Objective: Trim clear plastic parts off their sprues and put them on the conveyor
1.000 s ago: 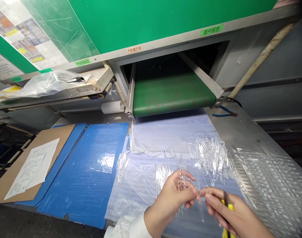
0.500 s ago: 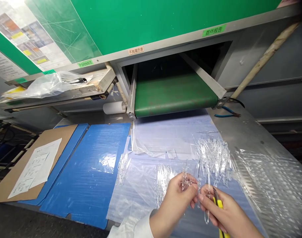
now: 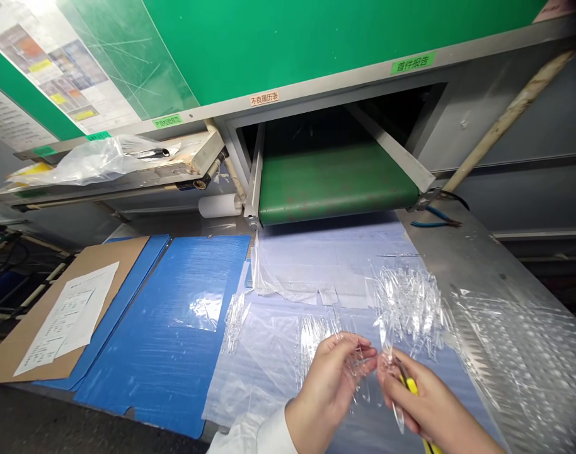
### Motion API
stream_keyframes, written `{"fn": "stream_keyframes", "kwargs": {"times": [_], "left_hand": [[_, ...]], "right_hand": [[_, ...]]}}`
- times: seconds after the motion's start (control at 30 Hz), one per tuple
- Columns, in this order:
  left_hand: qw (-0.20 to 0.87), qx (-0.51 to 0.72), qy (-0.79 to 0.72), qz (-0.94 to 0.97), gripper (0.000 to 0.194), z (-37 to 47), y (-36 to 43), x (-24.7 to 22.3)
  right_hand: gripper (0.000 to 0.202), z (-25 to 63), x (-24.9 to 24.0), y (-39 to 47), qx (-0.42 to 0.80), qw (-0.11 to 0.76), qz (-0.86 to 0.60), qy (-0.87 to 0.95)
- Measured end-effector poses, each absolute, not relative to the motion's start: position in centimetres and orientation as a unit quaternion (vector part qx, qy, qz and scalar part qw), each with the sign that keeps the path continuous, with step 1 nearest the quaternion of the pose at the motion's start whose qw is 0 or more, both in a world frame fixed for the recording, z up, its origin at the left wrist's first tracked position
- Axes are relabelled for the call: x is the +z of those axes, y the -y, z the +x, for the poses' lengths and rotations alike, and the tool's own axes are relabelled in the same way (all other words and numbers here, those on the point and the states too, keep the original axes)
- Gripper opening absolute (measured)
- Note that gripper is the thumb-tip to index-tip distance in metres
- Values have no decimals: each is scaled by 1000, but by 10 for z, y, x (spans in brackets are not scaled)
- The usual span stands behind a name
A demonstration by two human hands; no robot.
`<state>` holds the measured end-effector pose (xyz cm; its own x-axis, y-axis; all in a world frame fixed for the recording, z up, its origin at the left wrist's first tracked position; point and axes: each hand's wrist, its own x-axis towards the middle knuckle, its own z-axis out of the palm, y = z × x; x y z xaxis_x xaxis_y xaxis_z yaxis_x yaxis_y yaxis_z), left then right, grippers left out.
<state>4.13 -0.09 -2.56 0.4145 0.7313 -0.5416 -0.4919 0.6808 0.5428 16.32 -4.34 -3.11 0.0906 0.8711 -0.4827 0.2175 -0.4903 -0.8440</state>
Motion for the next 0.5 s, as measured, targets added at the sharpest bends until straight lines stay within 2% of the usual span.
{"fn": "stream_keyframes", "kwargs": {"times": [0.37, 0.5], "left_hand": [[845, 380, -360, 109, 39, 48, 5, -25], [844, 371, -375, 103, 34, 43, 1, -22]], "right_hand": [[21, 164, -38, 31, 498, 299, -688, 434], [26, 167, -39, 36, 539, 314, -669, 404]]}}
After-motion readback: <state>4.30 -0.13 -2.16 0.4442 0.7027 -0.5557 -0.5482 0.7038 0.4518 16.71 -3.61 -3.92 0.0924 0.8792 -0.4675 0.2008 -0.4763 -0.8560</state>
